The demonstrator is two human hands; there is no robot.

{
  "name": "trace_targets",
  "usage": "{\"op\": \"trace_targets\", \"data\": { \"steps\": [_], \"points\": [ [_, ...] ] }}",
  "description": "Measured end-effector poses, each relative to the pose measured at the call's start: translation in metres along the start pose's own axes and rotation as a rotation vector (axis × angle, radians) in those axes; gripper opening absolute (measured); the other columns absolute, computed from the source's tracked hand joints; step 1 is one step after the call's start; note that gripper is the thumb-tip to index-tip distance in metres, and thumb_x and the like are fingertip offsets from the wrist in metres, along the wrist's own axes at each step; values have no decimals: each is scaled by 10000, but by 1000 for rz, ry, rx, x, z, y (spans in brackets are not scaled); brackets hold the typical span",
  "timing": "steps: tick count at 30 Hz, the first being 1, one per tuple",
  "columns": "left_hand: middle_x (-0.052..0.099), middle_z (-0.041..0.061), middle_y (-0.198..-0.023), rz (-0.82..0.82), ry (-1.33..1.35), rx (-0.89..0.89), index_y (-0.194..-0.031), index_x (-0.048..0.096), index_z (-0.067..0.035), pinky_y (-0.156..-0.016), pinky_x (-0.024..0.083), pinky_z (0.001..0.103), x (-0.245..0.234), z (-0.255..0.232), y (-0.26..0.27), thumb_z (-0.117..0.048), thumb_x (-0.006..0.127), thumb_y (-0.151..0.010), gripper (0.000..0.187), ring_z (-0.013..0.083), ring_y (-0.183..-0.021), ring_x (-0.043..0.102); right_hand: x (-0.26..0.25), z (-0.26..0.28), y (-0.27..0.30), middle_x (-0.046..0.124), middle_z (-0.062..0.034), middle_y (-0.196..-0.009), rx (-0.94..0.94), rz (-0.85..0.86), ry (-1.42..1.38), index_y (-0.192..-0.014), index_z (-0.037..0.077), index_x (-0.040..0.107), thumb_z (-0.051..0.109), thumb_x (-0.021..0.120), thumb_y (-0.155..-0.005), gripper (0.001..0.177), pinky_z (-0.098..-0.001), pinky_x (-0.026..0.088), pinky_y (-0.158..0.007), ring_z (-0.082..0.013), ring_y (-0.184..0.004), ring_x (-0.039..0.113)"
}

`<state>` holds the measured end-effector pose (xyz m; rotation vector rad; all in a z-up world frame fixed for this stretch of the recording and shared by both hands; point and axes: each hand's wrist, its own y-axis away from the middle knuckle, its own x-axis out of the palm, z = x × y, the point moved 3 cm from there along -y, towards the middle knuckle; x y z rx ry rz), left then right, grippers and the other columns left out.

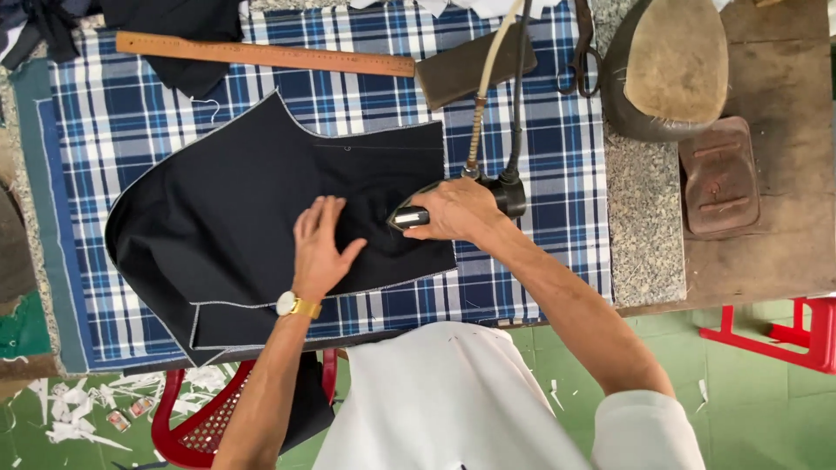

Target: The person irons several pieces of black and white fabric on a plaid-covered work table. They use a steam iron and a wooden pressing block to smooth seams and edges, folding and repositioning the fabric between passes.

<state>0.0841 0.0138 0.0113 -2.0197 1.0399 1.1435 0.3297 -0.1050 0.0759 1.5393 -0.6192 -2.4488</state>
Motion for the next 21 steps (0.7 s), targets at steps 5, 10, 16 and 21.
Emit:
{"op": "trace_targets", "data": {
  "steps": [5, 10, 16, 21],
  "points": [
    [613, 65, -1453, -79, 13, 8, -1600, 285, 29, -1233, 203, 472, 7, 16, 8, -299, 762, -920, 893, 271, -1451, 391, -3, 18, -10, 780, -70, -855, -35, 15, -16, -1051, 275, 758, 674, 641, -857, 459, -425, 587, -792, -306, -872, 766],
    [648, 40, -1415, -75, 43, 44, -1595, 291, 26, -1229, 218, 474, 20, -5, -7, -294, 770, -900, 903, 260, -1437, 415, -13, 18, -1, 782, -91, -863, -23, 14, -67, -1054, 244, 770, 649, 670, -846, 466, -436, 588, -789, -328, -880, 766],
    [645, 32, -1418, 8, 100, 85, -1613, 258, 14, -1246, 188, 470, 47, -23, -14, -368, 716, -949, 893, 254, -1463, 394, -27, -6, 28, 778, -80, -833, 87, 86, -60, -990, 226, 771, 644, 670, -866, 448, -402, 583, -768, -302, -863, 768],
    [628, 16, -1445, 64, 66, 145, -1612, 255, 4, -1256, 175, 472, 60, -33, -25, -428, 675, -968, 882, 249, -1478, 384, -33, -28, 55, 786, -52, -826, 168, 107, -38, -993, 229, 770, 603, 680, -890, 399, -376, 579, -785, -264, -867, 771]
  ]
}}
